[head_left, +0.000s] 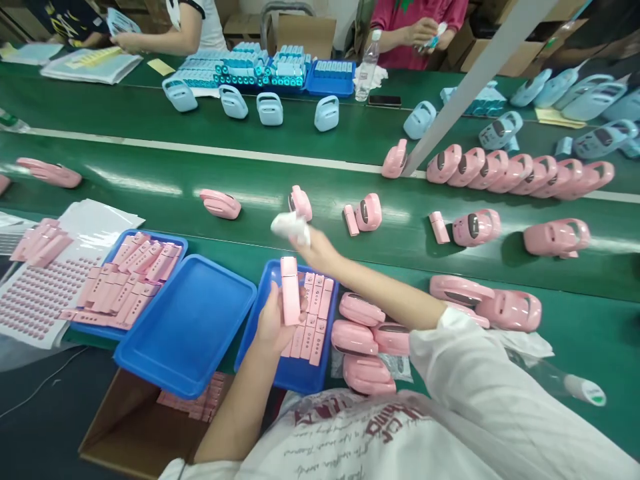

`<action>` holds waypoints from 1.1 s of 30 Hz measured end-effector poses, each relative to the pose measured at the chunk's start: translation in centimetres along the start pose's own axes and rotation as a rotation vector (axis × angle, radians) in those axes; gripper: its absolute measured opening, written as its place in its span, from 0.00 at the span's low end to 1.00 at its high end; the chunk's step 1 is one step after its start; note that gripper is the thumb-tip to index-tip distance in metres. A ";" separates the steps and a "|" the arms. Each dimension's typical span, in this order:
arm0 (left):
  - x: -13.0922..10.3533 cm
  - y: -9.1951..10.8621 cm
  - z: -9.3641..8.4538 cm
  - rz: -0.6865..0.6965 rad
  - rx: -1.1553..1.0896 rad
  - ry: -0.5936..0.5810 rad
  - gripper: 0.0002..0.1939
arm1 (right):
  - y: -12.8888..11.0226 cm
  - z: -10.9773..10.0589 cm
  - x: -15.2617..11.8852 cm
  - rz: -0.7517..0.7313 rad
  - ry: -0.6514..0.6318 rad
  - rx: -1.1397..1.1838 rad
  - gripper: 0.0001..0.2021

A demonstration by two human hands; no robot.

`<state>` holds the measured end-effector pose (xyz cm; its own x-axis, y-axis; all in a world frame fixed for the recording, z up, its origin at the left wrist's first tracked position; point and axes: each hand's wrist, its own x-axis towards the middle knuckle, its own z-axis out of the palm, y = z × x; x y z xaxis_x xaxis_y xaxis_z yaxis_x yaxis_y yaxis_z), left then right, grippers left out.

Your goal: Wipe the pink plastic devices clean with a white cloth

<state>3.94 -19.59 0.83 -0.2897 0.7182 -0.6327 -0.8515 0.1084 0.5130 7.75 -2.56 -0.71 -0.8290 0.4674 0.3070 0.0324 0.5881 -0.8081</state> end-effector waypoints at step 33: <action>7.0 -5.2 3.0 -0.119 0.347 0.161 0.14 | -4.7 -3.5 -24.6 0.105 -0.064 0.190 0.17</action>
<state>7.63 -13.09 -4.50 -0.2860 0.5728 -0.7682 -0.6934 0.4297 0.5785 29.91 -14.50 -2.73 -0.8604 0.4734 0.1887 0.0198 0.4010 -0.9159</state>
